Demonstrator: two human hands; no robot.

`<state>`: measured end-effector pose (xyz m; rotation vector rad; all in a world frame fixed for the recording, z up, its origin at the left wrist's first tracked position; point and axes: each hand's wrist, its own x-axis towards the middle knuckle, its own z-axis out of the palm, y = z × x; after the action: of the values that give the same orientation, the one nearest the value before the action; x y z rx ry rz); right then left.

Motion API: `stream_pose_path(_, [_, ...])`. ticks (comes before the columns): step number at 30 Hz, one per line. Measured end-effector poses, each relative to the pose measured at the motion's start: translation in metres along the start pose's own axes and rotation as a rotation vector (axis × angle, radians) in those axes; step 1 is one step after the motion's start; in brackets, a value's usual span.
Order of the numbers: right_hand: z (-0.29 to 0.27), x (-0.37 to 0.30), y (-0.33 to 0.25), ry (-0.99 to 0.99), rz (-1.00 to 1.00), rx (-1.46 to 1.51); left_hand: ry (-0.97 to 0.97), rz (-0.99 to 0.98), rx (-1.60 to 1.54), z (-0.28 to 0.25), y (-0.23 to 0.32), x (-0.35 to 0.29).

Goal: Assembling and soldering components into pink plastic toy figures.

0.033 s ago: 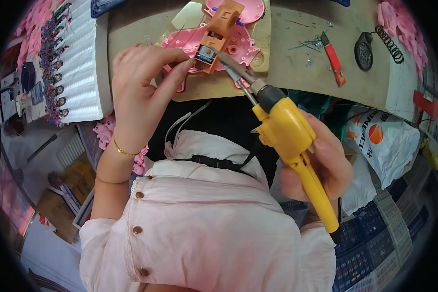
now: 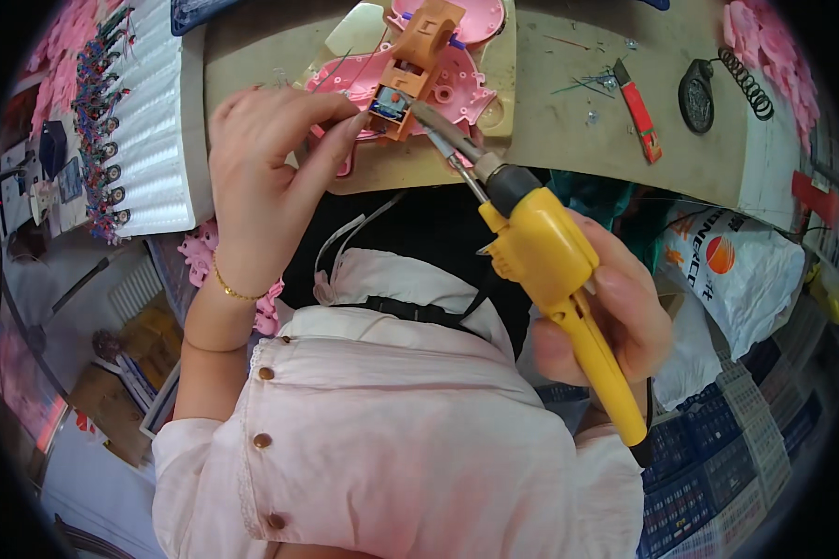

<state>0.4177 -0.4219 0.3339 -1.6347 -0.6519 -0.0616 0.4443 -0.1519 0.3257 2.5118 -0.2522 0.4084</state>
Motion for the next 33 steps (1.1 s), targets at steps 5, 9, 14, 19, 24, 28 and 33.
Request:
stream_pose_path(5, [0.000, 0.012, 0.001, -0.158, 0.019, 0.005, -0.038, 0.012, 0.046, -0.005, 0.000, 0.001])
stream_pose_path(9, [0.004, 0.017, 0.001, -0.173, -0.008, 0.056, -0.064, 0.041, 0.051, -0.009, 0.002, 0.004])
stream_pose_path(14, [0.008, 0.018, 0.003, -0.157, -0.035, 0.074, -0.067, 0.036, 0.074, -0.009, 0.005, 0.003])
stream_pose_path(19, [0.009, 0.022, 0.003, -0.169, -0.052, 0.067, -0.068, 0.030, 0.078, -0.009, 0.005, 0.003])
stream_pose_path(24, [0.005, 0.025, -0.001, -0.282, 0.042, 0.086, -0.070, 0.044, 0.070, -0.009, 0.005, 0.004])
stream_pose_path(28, [0.004, 0.023, 0.002, -0.318, -0.098, -0.069, -0.080, 0.044, 0.101, -0.011, 0.005, 0.005])
stream_pose_path(33, [0.002, 0.009, 0.010, -0.166, -0.122, -0.009, -0.085, 0.063, 0.082, -0.012, 0.003, 0.006])
